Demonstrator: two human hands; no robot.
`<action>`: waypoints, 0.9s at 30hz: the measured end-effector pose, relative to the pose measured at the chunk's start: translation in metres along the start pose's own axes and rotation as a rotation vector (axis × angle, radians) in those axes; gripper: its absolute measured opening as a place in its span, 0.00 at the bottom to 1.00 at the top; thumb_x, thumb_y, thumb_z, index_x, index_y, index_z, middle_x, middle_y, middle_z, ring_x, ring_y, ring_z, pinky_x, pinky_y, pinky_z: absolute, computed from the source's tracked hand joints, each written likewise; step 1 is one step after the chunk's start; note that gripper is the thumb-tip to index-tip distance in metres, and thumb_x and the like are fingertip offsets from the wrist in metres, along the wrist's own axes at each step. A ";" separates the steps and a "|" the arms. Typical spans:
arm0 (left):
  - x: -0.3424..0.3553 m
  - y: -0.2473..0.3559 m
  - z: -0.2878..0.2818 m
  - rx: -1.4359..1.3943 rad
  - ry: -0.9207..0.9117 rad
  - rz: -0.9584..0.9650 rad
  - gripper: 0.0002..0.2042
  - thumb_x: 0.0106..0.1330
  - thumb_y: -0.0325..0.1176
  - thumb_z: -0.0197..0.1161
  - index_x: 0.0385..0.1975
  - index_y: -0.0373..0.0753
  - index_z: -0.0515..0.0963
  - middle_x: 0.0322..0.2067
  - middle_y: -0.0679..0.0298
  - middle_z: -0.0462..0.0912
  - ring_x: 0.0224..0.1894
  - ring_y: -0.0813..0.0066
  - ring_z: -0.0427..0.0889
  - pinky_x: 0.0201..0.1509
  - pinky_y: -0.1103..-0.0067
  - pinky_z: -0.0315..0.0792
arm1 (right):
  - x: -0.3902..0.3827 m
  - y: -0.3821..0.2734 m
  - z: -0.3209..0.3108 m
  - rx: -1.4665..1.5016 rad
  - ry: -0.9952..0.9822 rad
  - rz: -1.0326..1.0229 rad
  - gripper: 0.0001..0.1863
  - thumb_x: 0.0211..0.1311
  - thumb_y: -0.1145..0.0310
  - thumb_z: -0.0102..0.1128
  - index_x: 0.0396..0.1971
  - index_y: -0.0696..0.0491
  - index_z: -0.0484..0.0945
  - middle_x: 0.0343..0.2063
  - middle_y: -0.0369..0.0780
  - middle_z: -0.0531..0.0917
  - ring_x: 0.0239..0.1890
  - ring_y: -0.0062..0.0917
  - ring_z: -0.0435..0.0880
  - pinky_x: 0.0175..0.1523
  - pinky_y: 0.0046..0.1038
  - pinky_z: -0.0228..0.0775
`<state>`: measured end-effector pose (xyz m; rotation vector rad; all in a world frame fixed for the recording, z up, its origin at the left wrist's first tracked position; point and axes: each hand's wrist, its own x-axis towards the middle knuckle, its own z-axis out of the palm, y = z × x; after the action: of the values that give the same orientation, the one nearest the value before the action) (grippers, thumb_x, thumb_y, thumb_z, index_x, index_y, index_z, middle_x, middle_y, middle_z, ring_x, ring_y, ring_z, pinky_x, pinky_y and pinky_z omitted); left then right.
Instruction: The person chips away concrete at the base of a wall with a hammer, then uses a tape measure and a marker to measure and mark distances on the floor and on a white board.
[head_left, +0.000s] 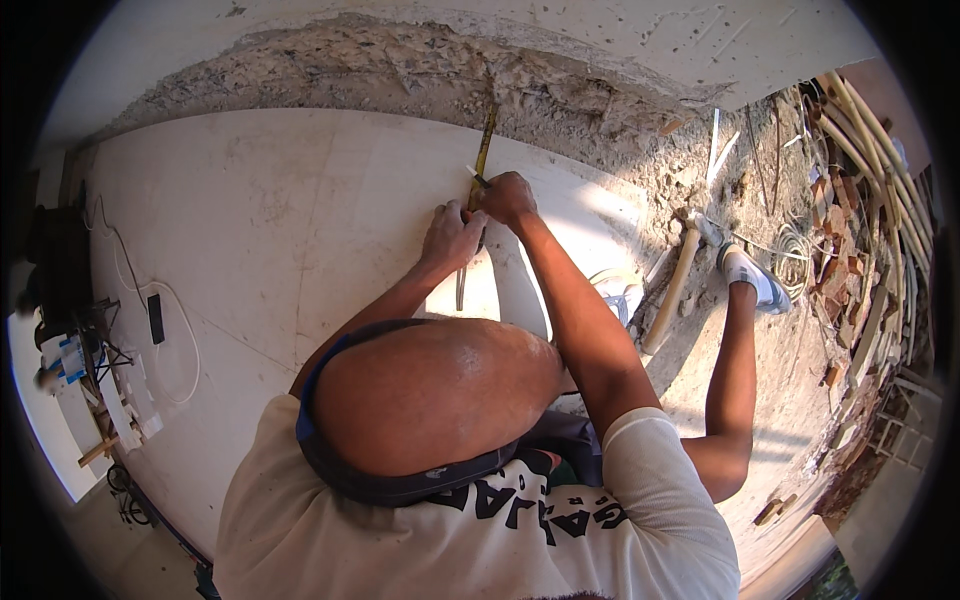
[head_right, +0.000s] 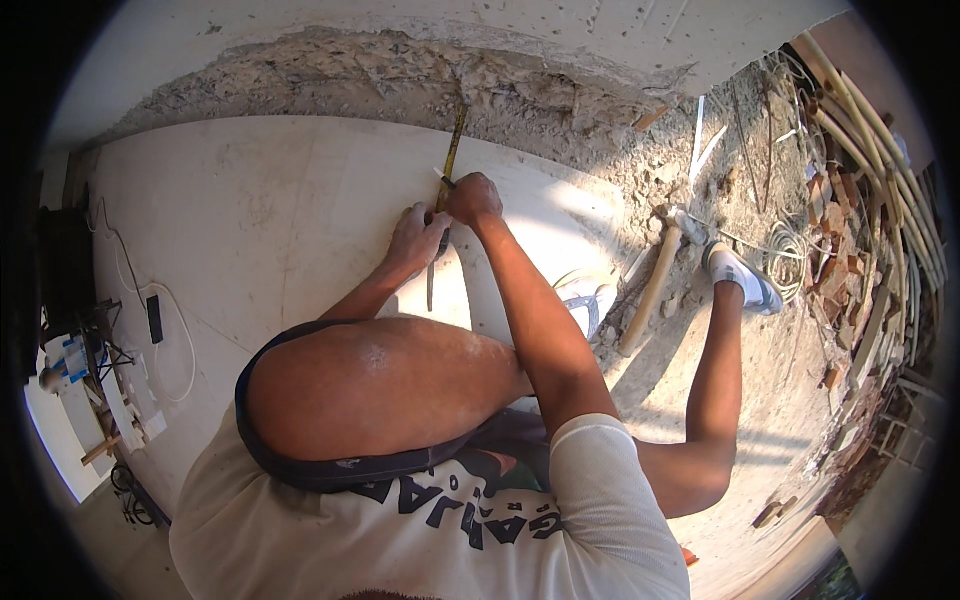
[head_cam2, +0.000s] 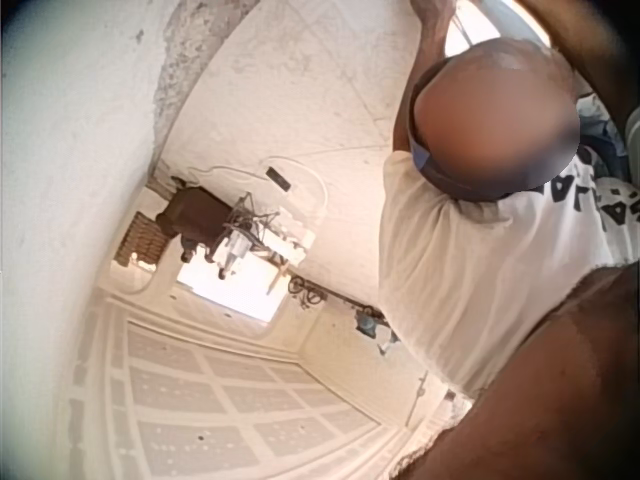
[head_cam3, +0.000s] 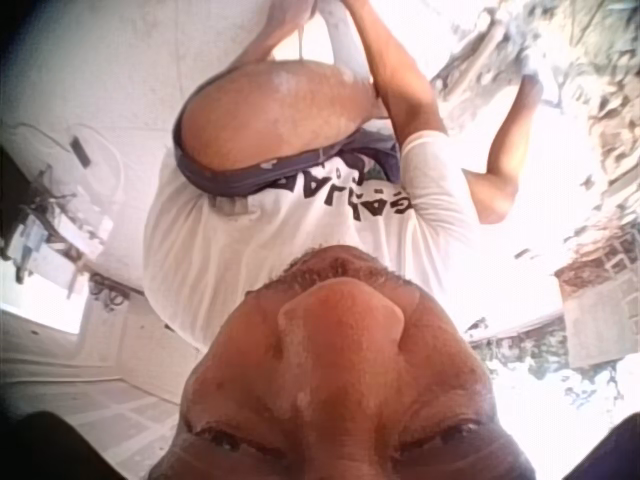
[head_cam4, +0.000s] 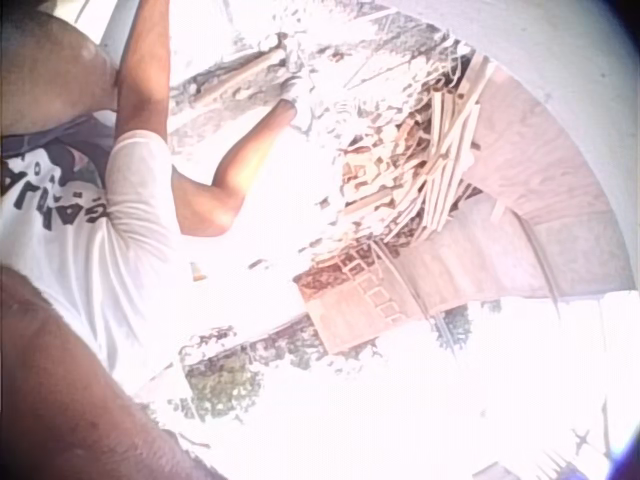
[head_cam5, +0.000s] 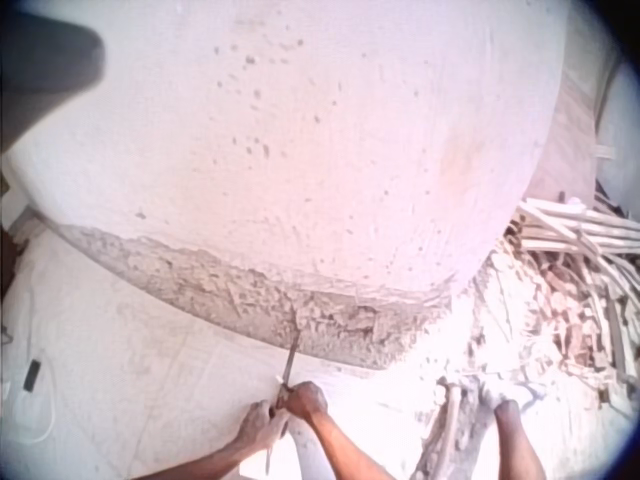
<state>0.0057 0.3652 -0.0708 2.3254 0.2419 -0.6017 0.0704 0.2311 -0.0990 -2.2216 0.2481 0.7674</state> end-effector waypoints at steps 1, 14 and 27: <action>0.000 0.001 0.000 -0.002 -0.003 -0.001 0.26 0.62 0.52 0.54 0.48 0.34 0.69 0.48 0.45 0.70 0.50 0.47 0.73 0.55 0.61 0.67 | 0.001 0.001 0.001 -0.012 0.010 -0.010 0.16 0.50 0.58 0.62 0.32 0.54 0.85 0.35 0.48 0.84 0.42 0.40 0.83 0.49 0.36 0.75; 0.008 -0.007 0.020 -0.091 -0.090 -0.008 0.24 0.61 0.50 0.55 0.44 0.32 0.71 0.45 0.47 0.72 0.48 0.48 0.74 0.54 0.62 0.67 | -0.014 0.029 0.004 0.038 0.180 -0.131 0.17 0.51 0.57 0.60 0.31 0.55 0.84 0.28 0.50 0.83 0.33 0.43 0.83 0.42 0.38 0.74; -0.032 0.076 0.073 0.036 -0.236 0.248 0.20 0.62 0.47 0.55 0.42 0.35 0.70 0.45 0.48 0.72 0.50 0.54 0.72 0.55 0.66 0.65 | -0.079 0.113 -0.057 0.209 0.273 0.135 0.17 0.49 0.56 0.60 0.28 0.56 0.84 0.28 0.52 0.83 0.34 0.44 0.83 0.43 0.38 0.73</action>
<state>-0.0225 0.2601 -0.0569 2.2466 -0.1661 -0.7496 -0.0120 0.1078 -0.0897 -2.1206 0.5903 0.4806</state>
